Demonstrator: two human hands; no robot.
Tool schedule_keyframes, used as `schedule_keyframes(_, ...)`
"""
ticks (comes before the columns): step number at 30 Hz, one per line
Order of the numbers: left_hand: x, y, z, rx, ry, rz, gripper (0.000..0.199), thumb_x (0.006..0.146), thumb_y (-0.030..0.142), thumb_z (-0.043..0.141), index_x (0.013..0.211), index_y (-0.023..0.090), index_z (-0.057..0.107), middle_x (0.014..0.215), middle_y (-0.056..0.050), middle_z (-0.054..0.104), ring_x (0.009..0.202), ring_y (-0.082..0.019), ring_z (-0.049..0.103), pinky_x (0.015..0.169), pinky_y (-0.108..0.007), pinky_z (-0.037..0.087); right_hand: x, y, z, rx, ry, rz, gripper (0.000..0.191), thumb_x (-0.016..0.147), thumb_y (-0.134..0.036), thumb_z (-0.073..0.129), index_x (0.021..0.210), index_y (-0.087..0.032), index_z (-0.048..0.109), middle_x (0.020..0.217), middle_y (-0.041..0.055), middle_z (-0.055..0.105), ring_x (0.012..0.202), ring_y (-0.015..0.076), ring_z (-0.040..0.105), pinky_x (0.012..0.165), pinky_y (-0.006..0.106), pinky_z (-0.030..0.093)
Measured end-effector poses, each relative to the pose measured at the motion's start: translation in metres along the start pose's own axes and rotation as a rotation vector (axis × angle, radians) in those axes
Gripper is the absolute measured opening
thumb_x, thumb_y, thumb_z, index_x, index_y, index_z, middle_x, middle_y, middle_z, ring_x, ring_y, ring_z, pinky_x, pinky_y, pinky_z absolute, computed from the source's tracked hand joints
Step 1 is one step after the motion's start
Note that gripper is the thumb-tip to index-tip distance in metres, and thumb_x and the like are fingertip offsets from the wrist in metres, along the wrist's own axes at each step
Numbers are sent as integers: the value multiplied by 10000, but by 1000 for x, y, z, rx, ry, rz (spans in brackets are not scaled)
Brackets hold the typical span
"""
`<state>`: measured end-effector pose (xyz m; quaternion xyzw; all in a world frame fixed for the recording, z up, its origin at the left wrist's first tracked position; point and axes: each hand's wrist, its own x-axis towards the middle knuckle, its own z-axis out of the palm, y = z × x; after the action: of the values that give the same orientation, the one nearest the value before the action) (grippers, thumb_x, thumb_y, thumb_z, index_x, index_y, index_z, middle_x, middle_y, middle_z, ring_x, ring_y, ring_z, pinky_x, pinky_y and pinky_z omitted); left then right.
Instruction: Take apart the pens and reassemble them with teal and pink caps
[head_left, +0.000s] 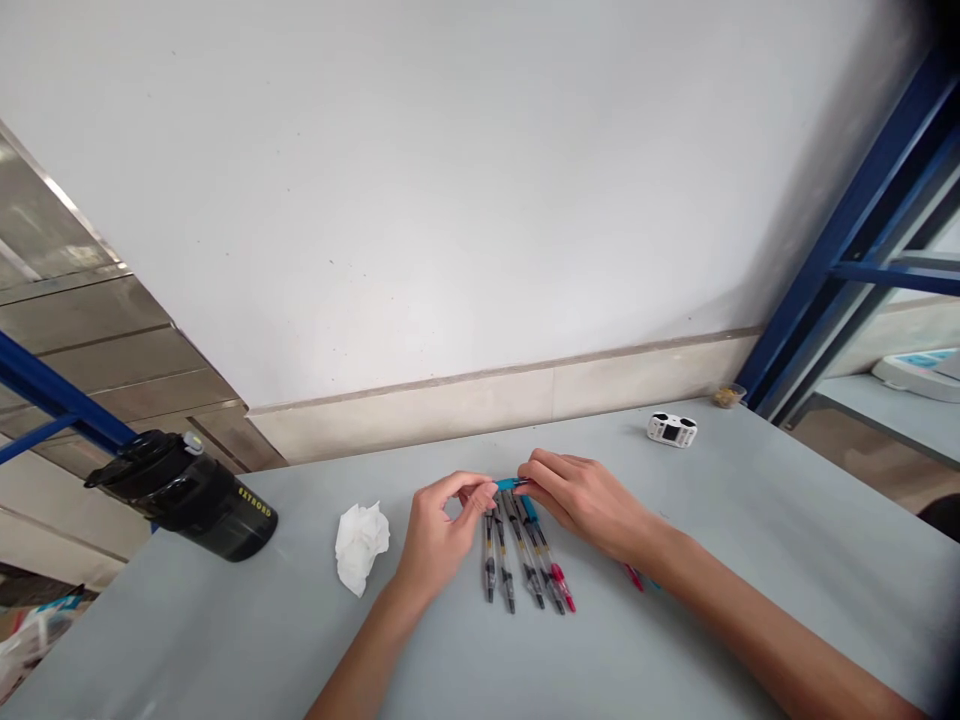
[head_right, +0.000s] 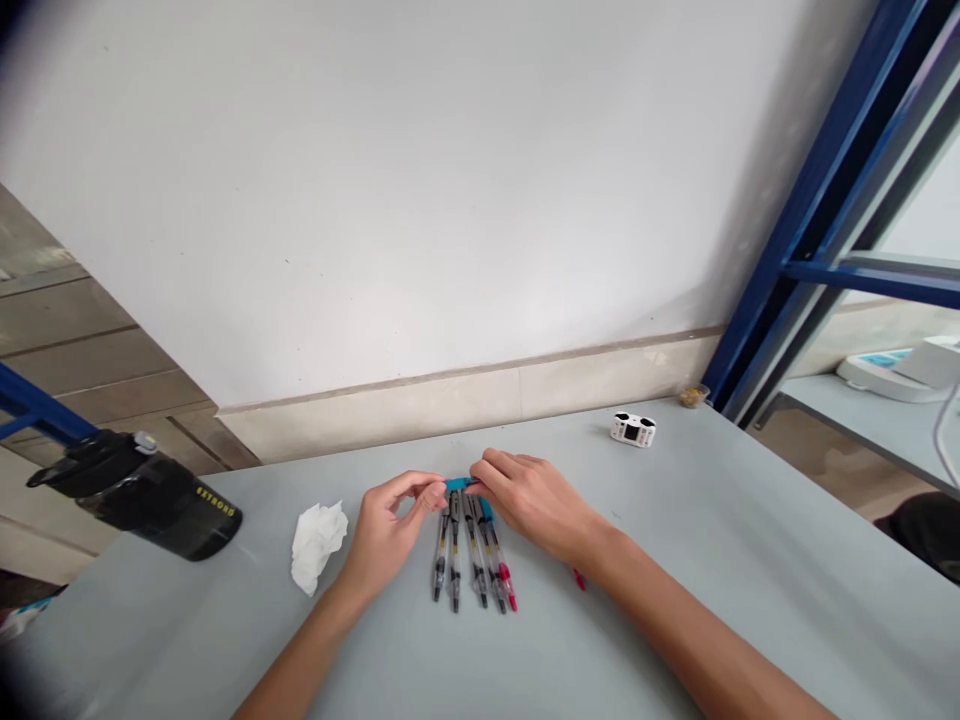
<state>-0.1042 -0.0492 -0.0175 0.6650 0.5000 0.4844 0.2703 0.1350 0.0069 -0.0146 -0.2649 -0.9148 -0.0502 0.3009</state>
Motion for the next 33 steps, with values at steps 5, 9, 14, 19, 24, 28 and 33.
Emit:
schedule_keyframes(5, 2, 0, 1, -74, 34, -17, 340, 980, 434, 782, 1279, 276, 749, 1194, -69, 780, 1034, -228, 708, 919, -356, 553, 0, -1, -1, 7, 18, 3, 194, 1187, -299, 427, 1059, -227, 554, 874, -5, 579, 616, 142, 475, 579, 304, 329)
schedule_keyframes(9, 3, -1, 2, -83, 3, -48, 231, 989, 441, 765, 1120, 253, 799, 1098, -70, 788, 998, -226, 707, 915, -356, 555, 0, -1, 0, 6, 9, 21, 187, 1186, -300, 426, 1060, -231, 545, 879, -6, 585, 613, 140, 478, 568, 305, 328)
schedule_keyframes(14, 2, -3, 3, -159, -10, -141, 320, 993, 469, 751, 1214, 237, 772, 1104, -87, 796, 1028, -241, 732, 939, -376, 581, -1, 0, -1, 14, -2, 36, 172, 1183, -279, 423, 1067, -235, 542, 890, -1, 593, 620, 144, 491, 574, 305, 330)
schedule_keyframes(19, 3, -4, 4, -148, 20, -71, 339, 964, 432, 788, 1235, 230, 763, 1159, -95, 788, 1099, -247, 727, 976, -374, 583, 0, -2, -4, 38, -16, 50, 201, 1185, -292, 407, 1057, -242, 554, 877, 4, 595, 619, 149, 507, 577, 303, 330)
schedule_keyframes(24, 4, -4, 4, -170, -18, -133, 287, 988, 483, 755, 1052, 212, 823, 982, -78, 809, 942, -238, 749, 898, -366, 600, 1, -1, -4, 57, -27, 44, 242, 1187, -307, 397, 1051, -241, 586, 874, 7, 604, 639, 159, 534, 600, 304, 348)
schedule_keyframes(28, 4, -5, 1, -152, 7, -15, 218, 994, 431, 763, 1039, 230, 834, 1002, -67, 801, 955, -226, 733, 888, -344, 587, 0, 0, -4, 137, -48, 88, 277, 1188, -366, 408, 1090, -242, 635, 875, 14, 638, 681, 170, 570, 640, 306, 366)
schedule_keyframes(33, 4, -4, -1, -166, 19, 14, 226, 985, 436, 776, 1025, 224, 844, 987, -73, 808, 936, -224, 743, 866, -342, 598, 3, -2, -11, 467, -100, 279, 328, 1149, -490, 506, 1060, -258, 719, 900, 21, 731, 750, 178, 608, 686, 313, 407)
